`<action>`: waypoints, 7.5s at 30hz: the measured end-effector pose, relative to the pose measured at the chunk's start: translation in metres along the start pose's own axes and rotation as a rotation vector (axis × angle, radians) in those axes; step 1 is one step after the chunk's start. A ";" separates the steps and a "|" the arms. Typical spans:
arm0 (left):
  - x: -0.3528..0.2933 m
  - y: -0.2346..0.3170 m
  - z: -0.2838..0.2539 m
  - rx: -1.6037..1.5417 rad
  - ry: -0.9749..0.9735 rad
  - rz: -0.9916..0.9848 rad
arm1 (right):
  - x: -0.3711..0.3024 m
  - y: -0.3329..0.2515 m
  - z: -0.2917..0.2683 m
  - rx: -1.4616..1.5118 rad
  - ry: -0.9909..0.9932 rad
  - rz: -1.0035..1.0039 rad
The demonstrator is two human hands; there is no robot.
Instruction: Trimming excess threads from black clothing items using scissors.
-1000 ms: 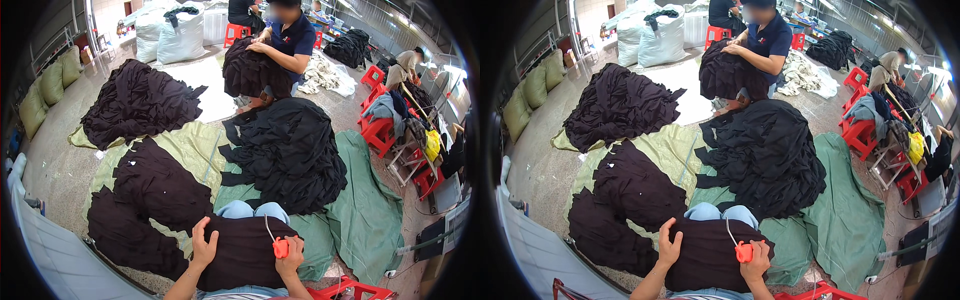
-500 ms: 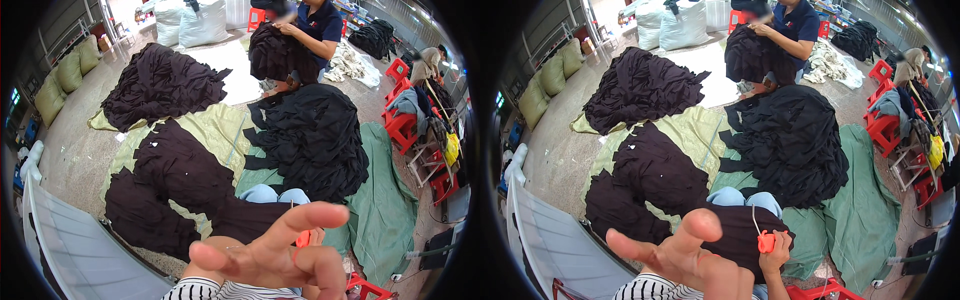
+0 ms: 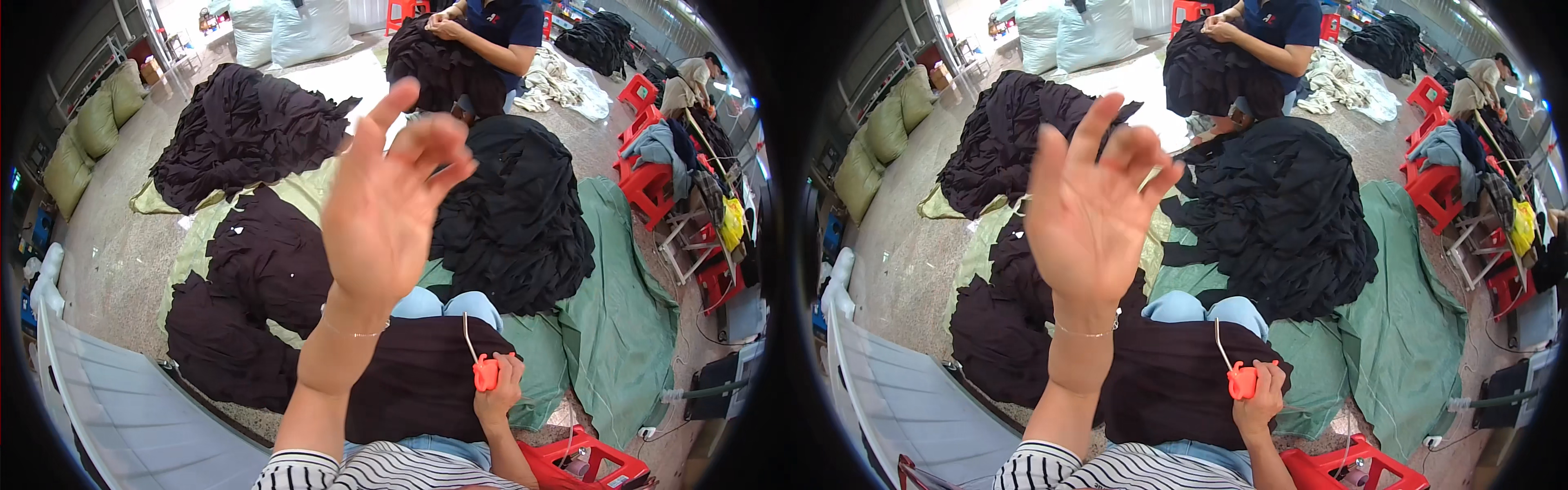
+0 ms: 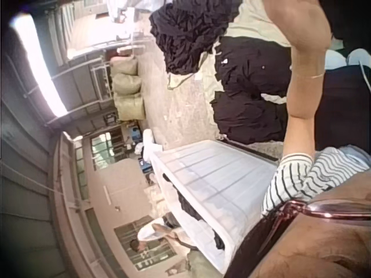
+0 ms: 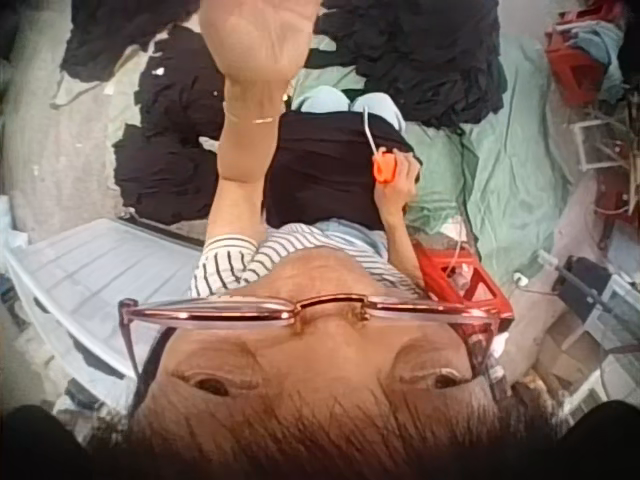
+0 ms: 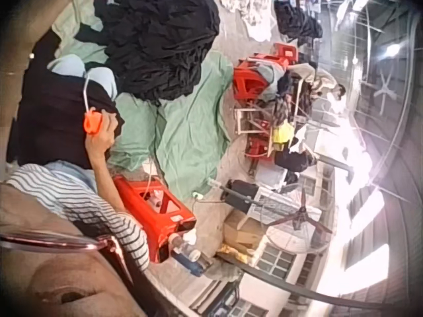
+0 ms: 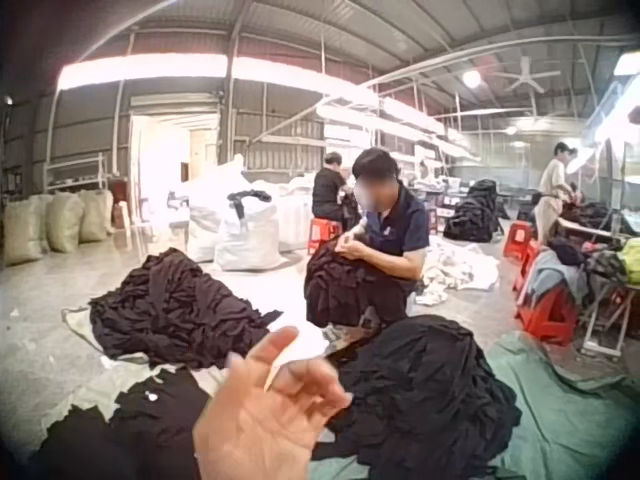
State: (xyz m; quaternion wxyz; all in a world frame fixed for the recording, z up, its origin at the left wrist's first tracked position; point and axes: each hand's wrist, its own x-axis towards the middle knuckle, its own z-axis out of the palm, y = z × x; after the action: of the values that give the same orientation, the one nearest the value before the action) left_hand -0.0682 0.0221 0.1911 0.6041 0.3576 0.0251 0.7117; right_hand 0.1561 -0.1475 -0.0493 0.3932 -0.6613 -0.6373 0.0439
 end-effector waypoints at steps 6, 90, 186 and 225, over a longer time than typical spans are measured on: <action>-0.139 -0.056 -0.078 1.014 0.169 -0.193 | -0.006 -0.001 -0.002 -0.003 0.022 0.022; -0.638 0.007 -0.140 1.820 0.657 -0.996 | 0.022 -0.009 -0.011 0.073 -0.192 -0.166; -0.183 -0.127 -0.069 1.080 -1.178 0.274 | -0.318 -0.178 -0.420 -2.195 0.711 0.982; -0.199 -0.134 -0.097 1.280 -1.173 0.148 | -0.394 0.029 -0.178 -0.623 -0.175 1.636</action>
State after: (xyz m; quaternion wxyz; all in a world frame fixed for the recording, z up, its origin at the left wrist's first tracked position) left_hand -0.0054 -0.0776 -0.0389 0.1547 0.9380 0.0821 0.2992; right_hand 0.2064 -0.5720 -0.1180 -0.0102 -0.9820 0.0256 0.1867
